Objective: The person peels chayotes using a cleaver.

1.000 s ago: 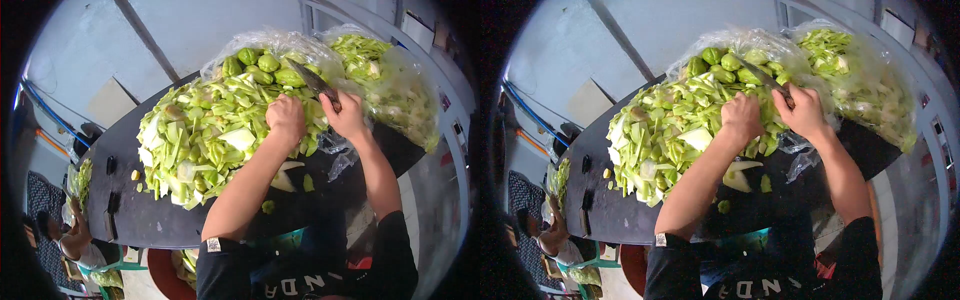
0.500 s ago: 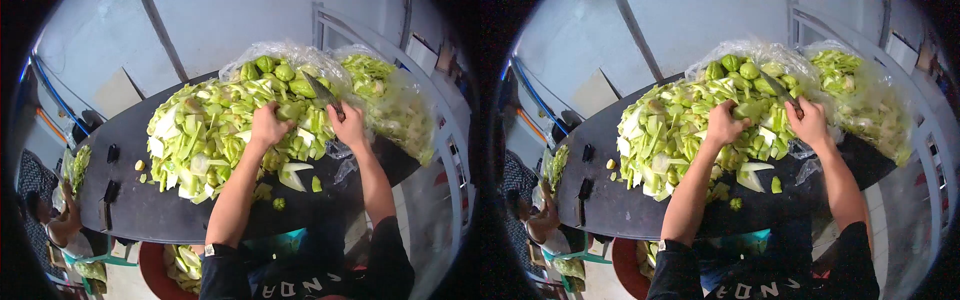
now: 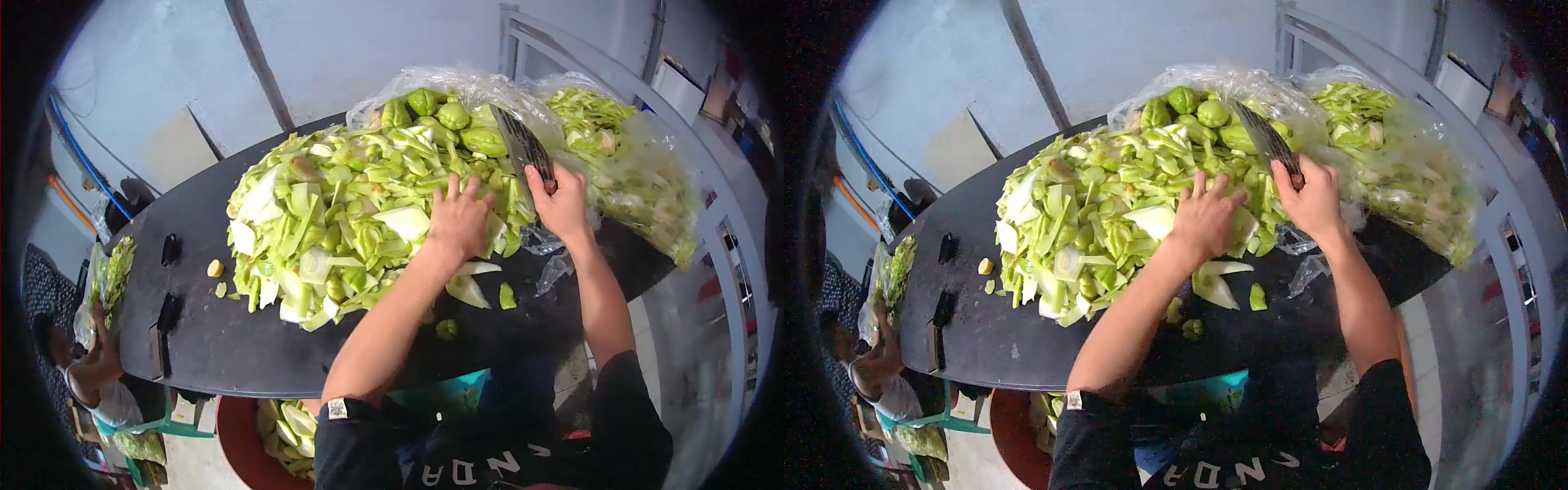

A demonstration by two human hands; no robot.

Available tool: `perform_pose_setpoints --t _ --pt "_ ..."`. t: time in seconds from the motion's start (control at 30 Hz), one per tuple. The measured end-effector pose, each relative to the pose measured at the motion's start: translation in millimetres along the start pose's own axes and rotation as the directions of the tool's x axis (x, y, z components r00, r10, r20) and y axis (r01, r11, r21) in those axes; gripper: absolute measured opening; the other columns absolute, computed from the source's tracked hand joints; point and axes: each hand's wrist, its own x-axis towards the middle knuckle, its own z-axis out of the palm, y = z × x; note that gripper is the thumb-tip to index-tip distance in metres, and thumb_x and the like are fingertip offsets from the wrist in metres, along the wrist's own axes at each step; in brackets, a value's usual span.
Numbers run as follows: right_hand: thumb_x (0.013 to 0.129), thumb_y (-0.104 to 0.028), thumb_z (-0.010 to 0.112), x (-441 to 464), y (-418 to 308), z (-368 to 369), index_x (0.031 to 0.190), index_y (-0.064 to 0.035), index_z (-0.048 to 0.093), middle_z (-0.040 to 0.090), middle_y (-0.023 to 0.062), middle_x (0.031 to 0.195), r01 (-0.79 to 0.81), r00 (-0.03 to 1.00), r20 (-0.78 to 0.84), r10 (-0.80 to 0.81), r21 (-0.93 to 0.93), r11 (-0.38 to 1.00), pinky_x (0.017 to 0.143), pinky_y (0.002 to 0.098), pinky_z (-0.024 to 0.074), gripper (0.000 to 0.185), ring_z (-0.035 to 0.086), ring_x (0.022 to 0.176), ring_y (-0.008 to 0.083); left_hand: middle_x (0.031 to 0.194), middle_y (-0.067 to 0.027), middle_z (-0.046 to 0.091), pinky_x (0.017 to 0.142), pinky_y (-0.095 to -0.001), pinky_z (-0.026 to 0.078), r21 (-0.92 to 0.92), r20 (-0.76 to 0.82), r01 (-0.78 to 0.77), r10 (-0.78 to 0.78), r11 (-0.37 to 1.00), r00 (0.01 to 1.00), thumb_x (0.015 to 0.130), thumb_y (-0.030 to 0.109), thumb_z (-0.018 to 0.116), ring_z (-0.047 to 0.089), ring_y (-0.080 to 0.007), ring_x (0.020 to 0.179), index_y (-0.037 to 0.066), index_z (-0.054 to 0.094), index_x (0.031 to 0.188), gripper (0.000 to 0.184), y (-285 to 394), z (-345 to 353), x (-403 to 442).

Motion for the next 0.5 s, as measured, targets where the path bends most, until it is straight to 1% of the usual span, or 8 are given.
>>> perform_pose_setpoints --t 0.03,0.1,0.17,0.3,0.37,0.4,0.43,0.5 --pt "0.089 -0.018 0.067 -1.6 5.2 -0.7 0.075 -0.0027 0.062 0.05 0.005 0.05 -0.017 1.0 0.002 0.017 0.013 1.0 0.044 0.0324 0.0361 0.021 0.045 0.04 0.0155 0.138 -0.0107 0.044 0.099 -0.0504 0.043 0.089 0.026 -0.024 0.022 0.996 0.999 0.071 0.017 0.073 0.035 -0.0367 0.133 0.02 0.058 0.126 0.057 -1.8 2.8 5.3" --pt "0.089 -0.018 0.067 -1.0 10.2 -1.8 0.076 -0.0025 0.062 0.05 0.0045 0.049 -0.031 0.999 0.008 0.031 0.032 0.999 0.044 0.0324 0.0358 0.021 0.045 0.04 0.0149 0.135 -0.0099 0.048 0.103 -0.0501 0.04 0.071 0.098 -0.053 0.046 0.996 0.994 0.074 0.016 0.071 0.04 -0.0347 0.129 0.02 0.058 0.126 0.054 -8.3 1.6 15.9" --pt "0.089 -0.018 0.067 -1.4 11.3 -2.4 0.077 -0.0021 0.062 0.05 0.0038 0.049 -0.064 0.998 -0.019 0.064 0.034 0.997 0.043 0.0323 0.0348 0.021 0.044 0.04 0.0136 0.128 -0.0101 0.051 0.097 -0.0495 0.045 0.221 0.21 -0.198 0.152 0.955 0.966 0.069 0.021 0.075 0.045 -0.0344 0.125 0.022 0.057 0.127 0.061 -9.5 -1.7 22.2" --pt "0.089 -0.019 0.067 -2.2 15.0 -3.9 0.076 -0.002 0.062 0.049 0.0034 0.048 -0.02 1.0 -0.013 0.021 0.037 0.999 0.042 0.0321 0.0334 0.022 0.043 0.04 0.0126 0.125 -0.0128 0.053 0.096 -0.0477 0.047 0.271 0.26 -0.192 0.12 0.943 0.958 0.071 0.019 0.073 0.048 -0.0353 0.123 0.019 0.058 0.126 0.057 -8.6 -1.0 29.2" --pt "0.089 -0.015 0.068 -3.0 13.0 -8.1 0.078 0.0001 0.064 0.045 -0.0028 0.052 -0.048 0.999 0.024 0.047 0.071 0.996 0.044 0.0273 0.0285 0.019 0.036 0.048 0.0058 0.121 -0.0157 0.056 0.096 -0.0437 0.049 -0.054 -0.037 -0.065 0.064 0.996 0.997 0.071 0.015 0.071 0.052 -0.0371 0.12 0.015 0.061 0.121 0.051 -28.4 11.7 28.7" --pt "0.089 -0.015 0.068 -2.7 13.3 -9.0 0.078 0.0001 0.064 0.045 -0.0028 0.052 -0.051 0.999 0.017 0.05 0.071 0.996 0.044 0.0273 0.0285 0.019 0.036 0.048 0.0058 0.122 -0.018 0.058 0.095 -0.0403 0.049 -0.107 -0.09 -0.102 0.092 0.989 0.992 0.073 0.012 0.069 0.056 -0.0393 0.115 0.01 0.06 0.123 0.05 -36.7 11.7 25.0" --pt "0.089 -0.017 0.067 -1.8 13.2 -9.3 0.076 -0.0009 0.062 0.046 0.0003 0.05 -0.035 0.999 0.012 0.035 0.063 0.997 0.043 0.0292 0.0302 0.021 0.038 0.044 0.0095 0.122 -0.018 0.058 0.095 -0.0403 0.049 -0.105 -0.089 -0.105 0.096 0.989 0.991 0.073 0.012 0.069 0.056 -0.0393 0.115 0.01 0.06 0.123 0.05 -42.6 13.9 23.1" --pt "0.089 -0.019 0.067 0.0 12.4 -9.2 0.074 -0.002 0.061 0.047 0.0035 0.048 -0.012 1.0 0.008 0.011 0.058 0.998 0.042 0.0311 0.0318 0.024 0.04 0.04 0.0131 0.124 -0.0196 0.06 0.09 -0.0421 0.052 -0.532 -0.275 -0.111 -0.047 0.839 0.96 0.075 0.004 0.066 0.061 -0.044 0.103 0.005 0.058 0.125 0.051 -53.2 13.6 18.5"
